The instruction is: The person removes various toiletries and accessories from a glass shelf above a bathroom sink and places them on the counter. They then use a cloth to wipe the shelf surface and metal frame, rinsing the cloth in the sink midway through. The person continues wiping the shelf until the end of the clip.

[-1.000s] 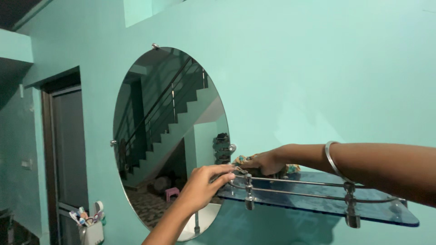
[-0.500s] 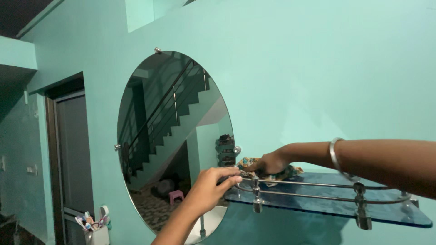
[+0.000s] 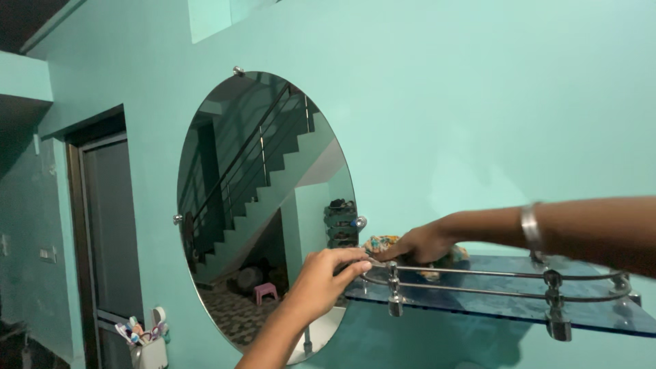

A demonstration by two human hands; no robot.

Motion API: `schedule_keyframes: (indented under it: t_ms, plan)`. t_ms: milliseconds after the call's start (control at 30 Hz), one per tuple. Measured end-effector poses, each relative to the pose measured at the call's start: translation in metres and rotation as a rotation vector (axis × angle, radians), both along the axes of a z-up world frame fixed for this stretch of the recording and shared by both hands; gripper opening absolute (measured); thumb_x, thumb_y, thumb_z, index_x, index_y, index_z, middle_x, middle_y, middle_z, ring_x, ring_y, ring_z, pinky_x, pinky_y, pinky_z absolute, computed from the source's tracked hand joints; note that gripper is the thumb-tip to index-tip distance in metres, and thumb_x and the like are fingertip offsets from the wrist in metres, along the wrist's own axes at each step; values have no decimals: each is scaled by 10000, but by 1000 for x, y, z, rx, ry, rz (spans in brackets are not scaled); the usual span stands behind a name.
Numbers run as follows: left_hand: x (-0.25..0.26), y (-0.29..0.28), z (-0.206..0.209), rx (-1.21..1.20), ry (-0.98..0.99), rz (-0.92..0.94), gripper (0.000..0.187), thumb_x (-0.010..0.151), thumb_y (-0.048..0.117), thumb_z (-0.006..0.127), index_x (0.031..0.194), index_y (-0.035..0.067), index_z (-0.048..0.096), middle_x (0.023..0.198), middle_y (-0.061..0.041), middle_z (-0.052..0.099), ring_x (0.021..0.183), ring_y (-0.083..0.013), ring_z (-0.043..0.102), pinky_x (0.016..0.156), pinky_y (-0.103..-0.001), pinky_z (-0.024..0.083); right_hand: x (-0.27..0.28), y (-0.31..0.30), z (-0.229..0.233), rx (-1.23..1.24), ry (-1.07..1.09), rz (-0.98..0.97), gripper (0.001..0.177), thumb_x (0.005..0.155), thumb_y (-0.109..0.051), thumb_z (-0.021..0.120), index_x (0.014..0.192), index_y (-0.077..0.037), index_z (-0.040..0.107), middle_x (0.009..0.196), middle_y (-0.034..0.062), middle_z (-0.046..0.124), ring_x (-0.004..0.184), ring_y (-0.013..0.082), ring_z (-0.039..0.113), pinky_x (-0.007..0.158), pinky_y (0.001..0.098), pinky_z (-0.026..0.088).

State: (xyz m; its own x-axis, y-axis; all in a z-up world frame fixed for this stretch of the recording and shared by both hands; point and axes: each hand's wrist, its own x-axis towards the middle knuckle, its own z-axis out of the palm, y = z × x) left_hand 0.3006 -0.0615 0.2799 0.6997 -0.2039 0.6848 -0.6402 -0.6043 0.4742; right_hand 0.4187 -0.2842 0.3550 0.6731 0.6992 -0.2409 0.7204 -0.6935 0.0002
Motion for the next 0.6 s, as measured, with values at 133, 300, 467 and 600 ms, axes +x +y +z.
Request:
schedule_keyframes:
  t_ms: [133, 300, 467, 600]
  plan:
    - [-1, 0, 1, 9, -66, -23, 361, 890, 325, 710, 1108, 41, 758, 1066, -133, 792, 980, -263, 764, 870, -351, 564, 19, 28, -6, -200, -261, 56, 889, 854, 50, 499, 1637, -300, 264, 1421, 182, 588, 1254, 370, 580, 1098, 512, 425]
    - [-1, 1, 2, 48, -187, -62, 352, 909, 314, 716, 1104, 25, 763, 1128, -142, 769, 1030, -280, 738, 888, -347, 548, -10, 10, 8, -214, -126, -87, 776, 897, 7, 515, 1590, -304, 358, 1444, 126, 591, 1282, 320, 564, 1091, 484, 445]
    - [-4, 2, 4, 43, -63, -23, 352, 896, 326, 700, 1077, 29, 756, 1059, -136, 786, 974, -289, 751, 860, -361, 554, -70, -64, 45, -85, 236, -68, 474, 971, -100, 542, 1429, -149, 652, 1285, 92, 745, 1140, 205, 670, 1016, 355, 518]
    - [-5, 2, 1, 34, -80, -13, 355, 890, 314, 701, 1067, 9, 743, 1012, -161, 780, 923, -324, 742, 832, -378, 560, -158, -92, 94, 58, -444, -685, 346, 1034, -317, 548, 1347, -260, 683, 1113, 46, 803, 830, 197, 686, 825, 352, 574]
